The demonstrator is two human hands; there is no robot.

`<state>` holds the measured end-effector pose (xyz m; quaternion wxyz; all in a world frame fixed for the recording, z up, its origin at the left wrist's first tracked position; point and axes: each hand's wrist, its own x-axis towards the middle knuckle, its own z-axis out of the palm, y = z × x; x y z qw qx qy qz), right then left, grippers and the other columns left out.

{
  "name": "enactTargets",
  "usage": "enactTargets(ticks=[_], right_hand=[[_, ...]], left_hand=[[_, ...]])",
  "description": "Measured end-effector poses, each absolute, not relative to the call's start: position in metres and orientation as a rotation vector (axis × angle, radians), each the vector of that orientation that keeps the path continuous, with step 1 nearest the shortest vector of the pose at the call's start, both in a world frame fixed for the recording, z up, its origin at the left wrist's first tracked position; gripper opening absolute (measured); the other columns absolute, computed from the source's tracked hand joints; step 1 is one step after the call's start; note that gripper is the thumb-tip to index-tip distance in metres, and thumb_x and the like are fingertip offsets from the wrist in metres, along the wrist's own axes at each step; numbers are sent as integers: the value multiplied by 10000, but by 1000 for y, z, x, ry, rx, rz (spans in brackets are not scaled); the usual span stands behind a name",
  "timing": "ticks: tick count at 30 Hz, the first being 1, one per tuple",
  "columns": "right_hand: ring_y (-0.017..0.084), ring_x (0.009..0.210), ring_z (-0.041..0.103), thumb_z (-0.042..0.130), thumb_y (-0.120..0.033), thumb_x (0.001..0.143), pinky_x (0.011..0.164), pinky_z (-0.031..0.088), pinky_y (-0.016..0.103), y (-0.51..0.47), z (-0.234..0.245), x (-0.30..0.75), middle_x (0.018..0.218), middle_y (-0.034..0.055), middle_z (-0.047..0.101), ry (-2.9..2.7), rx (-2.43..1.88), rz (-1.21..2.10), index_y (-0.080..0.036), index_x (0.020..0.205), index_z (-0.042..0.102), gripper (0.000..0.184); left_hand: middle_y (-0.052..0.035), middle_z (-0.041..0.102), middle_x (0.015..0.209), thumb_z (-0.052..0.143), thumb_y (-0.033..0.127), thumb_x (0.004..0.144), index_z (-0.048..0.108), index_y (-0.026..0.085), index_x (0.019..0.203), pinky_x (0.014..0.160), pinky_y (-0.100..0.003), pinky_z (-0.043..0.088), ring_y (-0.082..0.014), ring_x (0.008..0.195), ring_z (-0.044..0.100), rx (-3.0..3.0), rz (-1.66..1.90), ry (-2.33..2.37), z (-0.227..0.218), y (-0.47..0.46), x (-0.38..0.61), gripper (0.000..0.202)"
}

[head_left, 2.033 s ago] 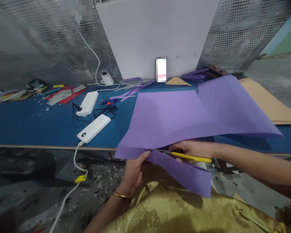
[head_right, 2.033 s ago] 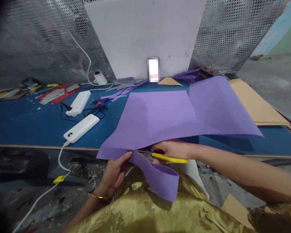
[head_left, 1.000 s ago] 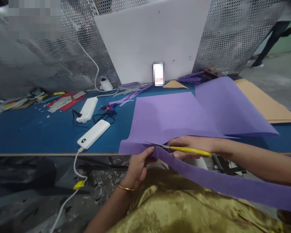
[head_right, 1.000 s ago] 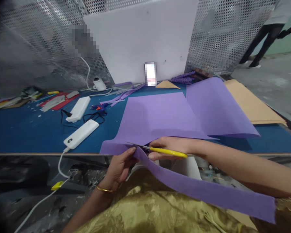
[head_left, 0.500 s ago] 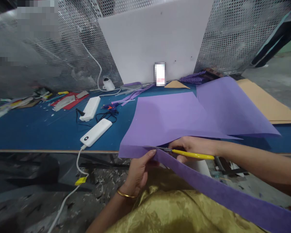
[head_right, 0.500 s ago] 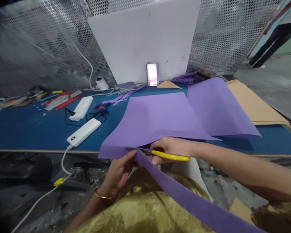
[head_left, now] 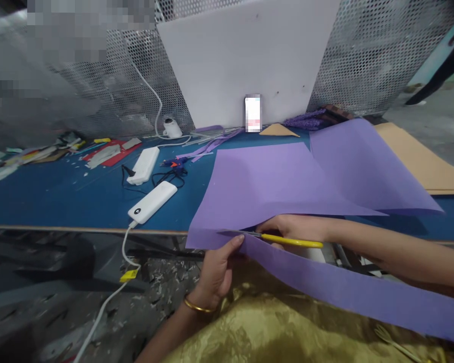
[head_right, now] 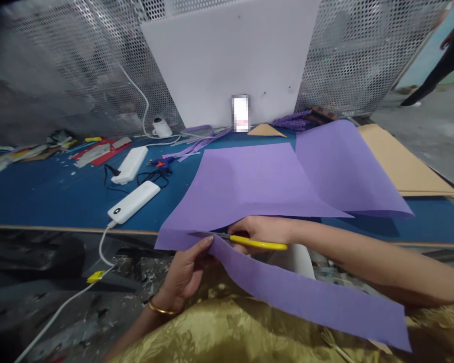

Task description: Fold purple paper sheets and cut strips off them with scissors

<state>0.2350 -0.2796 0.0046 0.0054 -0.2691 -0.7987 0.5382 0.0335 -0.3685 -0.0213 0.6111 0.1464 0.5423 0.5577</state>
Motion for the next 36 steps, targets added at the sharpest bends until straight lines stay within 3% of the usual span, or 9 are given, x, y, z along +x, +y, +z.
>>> enactTargets(ticks=[16,22,29,32,36], right_hand=[[123,673,482,699,-564,836,587,376,231,-277,-6,218,794,-6,611,-2461,-720,1701,-156,941,679,422],[111,622,430,741,-671,749,540,331,227,-278,-11,217,699,-33,546,-2394,-836,1783,-152,899,677,543],[94,590,381,764,-663,718,514,286,222,-279,-7,221,687,-43,531,-2410,-897,1758,-162,885,655,539],[101,596,403,769,-634,726,521,291,230,-279,-6,220,681,-42,538,-2443,-925,1730,-165,867,648,505],[110,616,431,764,-598,748,541,303,238,-279,-4,216,690,-43,544,-2477,-898,1695,-174,868,656,454]], left_hand=[[-19,721,737,958,276,427,713,137,764,531,-269,533,-158,628,635,339,1265,1203,-25,-370,31,439],[-21,712,696,964,310,428,707,130,712,552,-265,538,-148,606,630,360,1225,1199,-30,-371,30,423],[-32,724,675,960,416,445,709,131,756,496,-268,532,-171,555,650,393,1327,1262,-35,-370,7,491],[-9,718,662,971,380,407,706,133,757,501,-259,539,-152,541,638,368,1488,1362,-34,-368,-6,503],[-22,710,650,962,358,414,709,114,724,500,-255,528,-141,531,620,408,1435,1399,-33,-367,-13,468]])
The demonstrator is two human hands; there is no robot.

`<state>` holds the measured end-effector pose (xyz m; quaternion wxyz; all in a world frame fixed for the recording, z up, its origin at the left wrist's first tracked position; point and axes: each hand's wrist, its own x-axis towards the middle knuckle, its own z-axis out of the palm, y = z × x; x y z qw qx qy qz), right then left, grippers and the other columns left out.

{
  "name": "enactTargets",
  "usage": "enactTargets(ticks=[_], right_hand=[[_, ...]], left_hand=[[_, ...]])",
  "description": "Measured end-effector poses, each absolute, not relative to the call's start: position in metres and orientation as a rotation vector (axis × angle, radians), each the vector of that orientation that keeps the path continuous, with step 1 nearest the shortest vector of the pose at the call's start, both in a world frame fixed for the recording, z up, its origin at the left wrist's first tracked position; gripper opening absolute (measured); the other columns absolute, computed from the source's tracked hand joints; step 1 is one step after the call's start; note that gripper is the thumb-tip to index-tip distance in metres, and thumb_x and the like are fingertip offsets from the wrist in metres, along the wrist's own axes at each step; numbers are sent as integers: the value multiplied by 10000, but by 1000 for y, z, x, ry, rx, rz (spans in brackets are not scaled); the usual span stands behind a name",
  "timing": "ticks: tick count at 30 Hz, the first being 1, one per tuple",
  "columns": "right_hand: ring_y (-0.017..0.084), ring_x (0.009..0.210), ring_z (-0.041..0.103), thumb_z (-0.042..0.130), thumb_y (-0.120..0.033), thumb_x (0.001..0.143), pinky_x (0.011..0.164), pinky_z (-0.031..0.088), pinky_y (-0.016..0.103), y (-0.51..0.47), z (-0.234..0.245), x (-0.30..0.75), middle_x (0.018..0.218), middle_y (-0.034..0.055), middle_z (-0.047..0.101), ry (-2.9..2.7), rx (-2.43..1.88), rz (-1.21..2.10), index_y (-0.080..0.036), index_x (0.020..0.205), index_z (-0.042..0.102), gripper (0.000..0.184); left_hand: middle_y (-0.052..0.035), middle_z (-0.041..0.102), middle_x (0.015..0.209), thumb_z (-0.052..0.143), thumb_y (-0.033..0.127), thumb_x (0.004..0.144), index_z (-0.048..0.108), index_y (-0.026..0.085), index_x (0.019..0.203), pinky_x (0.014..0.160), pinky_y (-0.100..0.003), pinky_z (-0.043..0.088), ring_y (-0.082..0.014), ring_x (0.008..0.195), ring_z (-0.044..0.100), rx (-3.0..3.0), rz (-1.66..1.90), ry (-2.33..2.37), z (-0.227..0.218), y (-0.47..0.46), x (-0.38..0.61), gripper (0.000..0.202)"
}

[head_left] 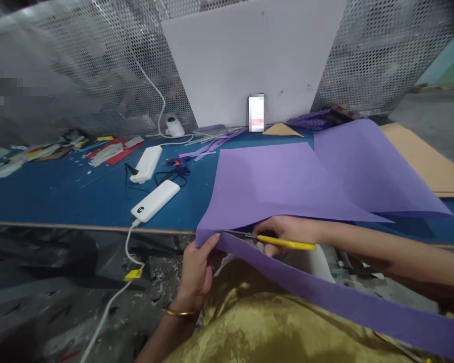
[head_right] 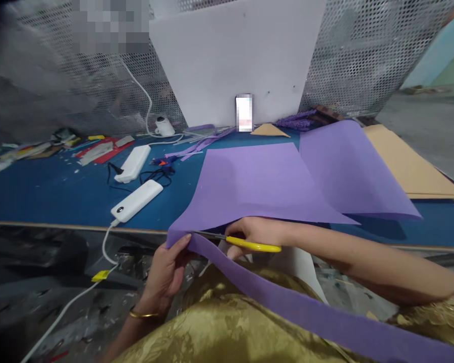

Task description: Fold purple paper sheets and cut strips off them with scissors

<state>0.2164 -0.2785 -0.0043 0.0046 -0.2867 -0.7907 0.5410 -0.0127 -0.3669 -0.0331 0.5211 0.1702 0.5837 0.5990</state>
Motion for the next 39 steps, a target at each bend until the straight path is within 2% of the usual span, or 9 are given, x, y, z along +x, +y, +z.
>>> enactTargets(ticks=[6,15,20,25,34,39], right_hand=[[122,658,468,715,-577,794,570,335,236,-279,4,208,751,-19,590,-2453,-864,1692,-172,878,675,415],[108,621,450,753,-548,760,527,302,225,-276,6,209,697,-44,560,-2540,-951,1604,-184,888,672,395],[101,605,429,749,-528,771,517,297,218,-278,4,203,674,-49,524,-2499,-895,1675,-181,853,635,374],[99,602,454,722,-466,796,528,306,216,-279,8,195,690,-40,557,-2478,-937,1715,-176,874,648,309],[94,592,430,764,-556,747,534,307,224,-277,4,195,672,-42,564,-2426,-955,1739,-162,888,694,423],[92,588,424,758,-577,756,532,310,224,-278,3,194,661,-47,539,-2440,-932,1714,-165,864,670,435]], left_hand=[[-20,714,655,946,334,433,710,125,725,512,-258,525,-151,548,635,415,1415,1393,-32,-368,-13,430],[-25,727,672,953,366,464,719,128,732,537,-285,561,-162,577,649,401,1425,1314,-33,-371,-13,428],[-18,724,658,965,351,435,724,129,714,524,-254,538,-145,564,641,380,1431,1288,-31,-371,-13,430],[-20,729,681,957,349,448,725,130,734,529,-247,529,-147,586,647,388,1429,1292,-32,-371,-14,429],[-18,714,643,950,424,425,726,140,705,487,-249,504,-145,556,618,405,1457,1357,-35,-372,-20,458],[-24,723,649,955,446,402,749,143,706,539,-257,529,-140,575,621,432,1477,1384,-33,-370,-20,476]])
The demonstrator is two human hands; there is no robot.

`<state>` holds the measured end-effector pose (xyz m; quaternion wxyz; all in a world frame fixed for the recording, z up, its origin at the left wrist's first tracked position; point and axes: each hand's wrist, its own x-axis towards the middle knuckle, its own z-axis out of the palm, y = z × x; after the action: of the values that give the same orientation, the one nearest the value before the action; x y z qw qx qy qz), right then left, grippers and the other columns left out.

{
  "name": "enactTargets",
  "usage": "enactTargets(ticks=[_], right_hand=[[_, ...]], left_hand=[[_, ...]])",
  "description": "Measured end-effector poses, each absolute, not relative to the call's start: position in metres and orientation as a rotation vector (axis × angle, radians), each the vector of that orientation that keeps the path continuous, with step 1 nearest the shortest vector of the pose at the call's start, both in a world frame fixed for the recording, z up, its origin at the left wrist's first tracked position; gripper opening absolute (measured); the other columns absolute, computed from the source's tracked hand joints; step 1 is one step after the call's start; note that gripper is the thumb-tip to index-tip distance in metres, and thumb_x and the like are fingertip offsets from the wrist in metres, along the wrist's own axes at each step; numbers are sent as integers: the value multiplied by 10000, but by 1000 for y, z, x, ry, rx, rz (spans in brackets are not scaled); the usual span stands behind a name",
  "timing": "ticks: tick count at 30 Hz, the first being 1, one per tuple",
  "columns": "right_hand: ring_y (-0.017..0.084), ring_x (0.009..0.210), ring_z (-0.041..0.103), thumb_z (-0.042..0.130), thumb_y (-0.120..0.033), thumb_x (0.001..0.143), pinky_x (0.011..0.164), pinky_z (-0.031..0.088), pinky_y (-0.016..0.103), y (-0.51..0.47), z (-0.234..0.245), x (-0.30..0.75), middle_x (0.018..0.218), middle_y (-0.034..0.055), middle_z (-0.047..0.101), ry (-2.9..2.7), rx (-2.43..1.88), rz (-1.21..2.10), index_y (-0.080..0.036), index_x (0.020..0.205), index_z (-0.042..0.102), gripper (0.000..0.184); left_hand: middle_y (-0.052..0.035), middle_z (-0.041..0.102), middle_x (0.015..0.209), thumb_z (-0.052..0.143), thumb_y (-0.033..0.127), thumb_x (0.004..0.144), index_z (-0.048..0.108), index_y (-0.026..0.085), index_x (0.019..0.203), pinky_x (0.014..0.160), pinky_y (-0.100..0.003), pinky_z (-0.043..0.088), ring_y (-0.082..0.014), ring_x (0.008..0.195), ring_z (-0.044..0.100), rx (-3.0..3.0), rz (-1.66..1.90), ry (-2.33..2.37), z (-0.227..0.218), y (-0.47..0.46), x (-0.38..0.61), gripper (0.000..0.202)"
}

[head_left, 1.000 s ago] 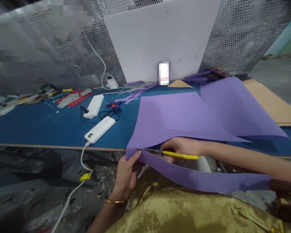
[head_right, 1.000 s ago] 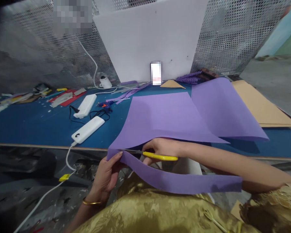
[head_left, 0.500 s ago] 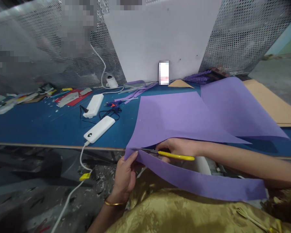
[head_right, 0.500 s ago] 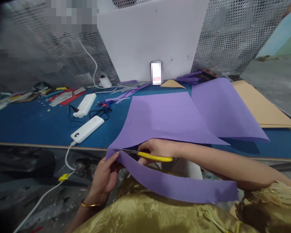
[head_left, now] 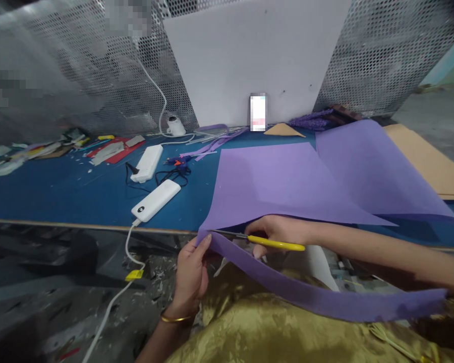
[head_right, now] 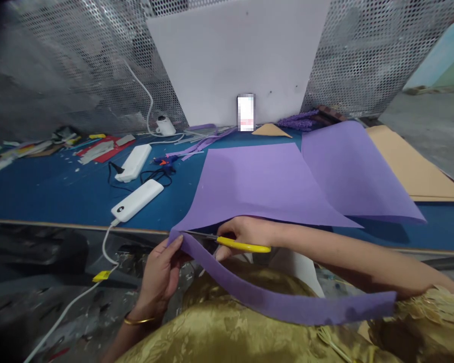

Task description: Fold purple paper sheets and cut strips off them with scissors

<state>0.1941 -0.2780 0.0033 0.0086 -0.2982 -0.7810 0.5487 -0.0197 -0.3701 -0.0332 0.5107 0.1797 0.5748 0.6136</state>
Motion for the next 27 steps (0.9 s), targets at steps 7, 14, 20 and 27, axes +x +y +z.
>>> enactTargets(ticks=[7,14,20,27], right_hand=[[100,618,430,746,-580,770,530,302,223,-279,-2,186,683,-44,538,-2424,-896,1720,-176,853,653,423],[111,646,449,756,-590,751,548,323,228,-279,-5,185,703,-34,575,-2411,-919,1706,-171,849,665,440],[107,646,448,748,-596,755,562,336,232,-280,-9,179,721,-32,571,-2381,-858,1739,-168,841,626,453],[99,628,405,704,-632,788,540,319,228,-278,-9,173,709,-37,517,-2412,-824,1710,-168,861,584,485]], left_hand=[[-21,717,637,962,418,387,745,145,680,513,-238,512,-135,564,613,399,1452,1344,-36,-370,-19,455],[-20,710,631,961,410,397,745,149,679,516,-233,507,-132,560,603,397,1439,1314,-35,-369,-19,440],[2,686,607,968,391,400,734,151,643,525,-208,500,-103,546,580,397,1413,1284,-36,-368,-17,414],[-8,698,639,964,398,433,742,141,677,536,-207,506,-101,557,583,416,1361,1275,-40,-370,-18,418]])
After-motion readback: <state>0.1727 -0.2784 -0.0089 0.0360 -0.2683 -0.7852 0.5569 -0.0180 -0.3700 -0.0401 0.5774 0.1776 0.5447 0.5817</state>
